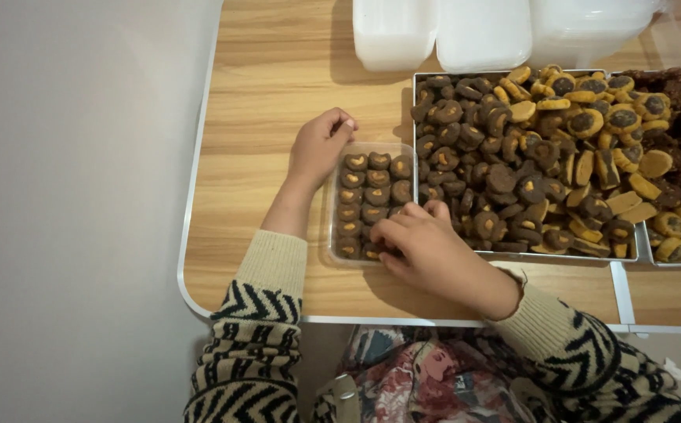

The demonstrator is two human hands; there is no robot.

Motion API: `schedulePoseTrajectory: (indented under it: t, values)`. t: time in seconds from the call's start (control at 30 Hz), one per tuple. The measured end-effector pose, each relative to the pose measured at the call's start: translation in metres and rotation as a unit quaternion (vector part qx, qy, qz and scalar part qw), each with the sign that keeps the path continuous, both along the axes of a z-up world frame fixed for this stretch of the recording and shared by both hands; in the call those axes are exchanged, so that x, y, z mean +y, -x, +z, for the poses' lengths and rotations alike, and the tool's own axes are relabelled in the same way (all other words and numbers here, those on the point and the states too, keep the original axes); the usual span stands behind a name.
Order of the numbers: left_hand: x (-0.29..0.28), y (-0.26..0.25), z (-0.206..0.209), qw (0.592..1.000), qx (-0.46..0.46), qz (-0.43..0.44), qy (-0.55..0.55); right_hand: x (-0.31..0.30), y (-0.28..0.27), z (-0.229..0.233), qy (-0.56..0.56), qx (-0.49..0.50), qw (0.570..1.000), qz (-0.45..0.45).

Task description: Arranging small chocolate cookies from a large tray into a smaller plastic container for packaging.

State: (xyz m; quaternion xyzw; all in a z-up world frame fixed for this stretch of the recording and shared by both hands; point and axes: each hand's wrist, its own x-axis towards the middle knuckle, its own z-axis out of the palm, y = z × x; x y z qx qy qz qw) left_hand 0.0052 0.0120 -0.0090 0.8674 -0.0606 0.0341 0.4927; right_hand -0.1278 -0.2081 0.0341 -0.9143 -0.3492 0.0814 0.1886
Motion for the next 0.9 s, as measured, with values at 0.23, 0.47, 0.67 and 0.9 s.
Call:
schedulePoseTrajectory:
  t: [0.23,0.47,0.67,0.9]
  values:
    - [0.0,0.003,0.002,1.0,-0.009,-0.006,0.003,-0.002,0.0,-0.007,0.01,-0.037,0.999,-0.017]
    - [-0.002,0.004,0.006,1.0,-0.004,-0.004,-0.009,-0.006,-0.003,-0.002,-0.019,-0.057,0.998,-0.03]
    - [-0.003,0.006,0.008,1.0,-0.016,-0.007,-0.002,-0.009,-0.002,-0.012,-0.034,-0.092,0.995,-0.025]
    - [-0.002,0.002,0.002,1.0,-0.001,0.002,-0.003,-0.008,-0.001,-0.008,-0.036,-0.111,0.993,-0.024]
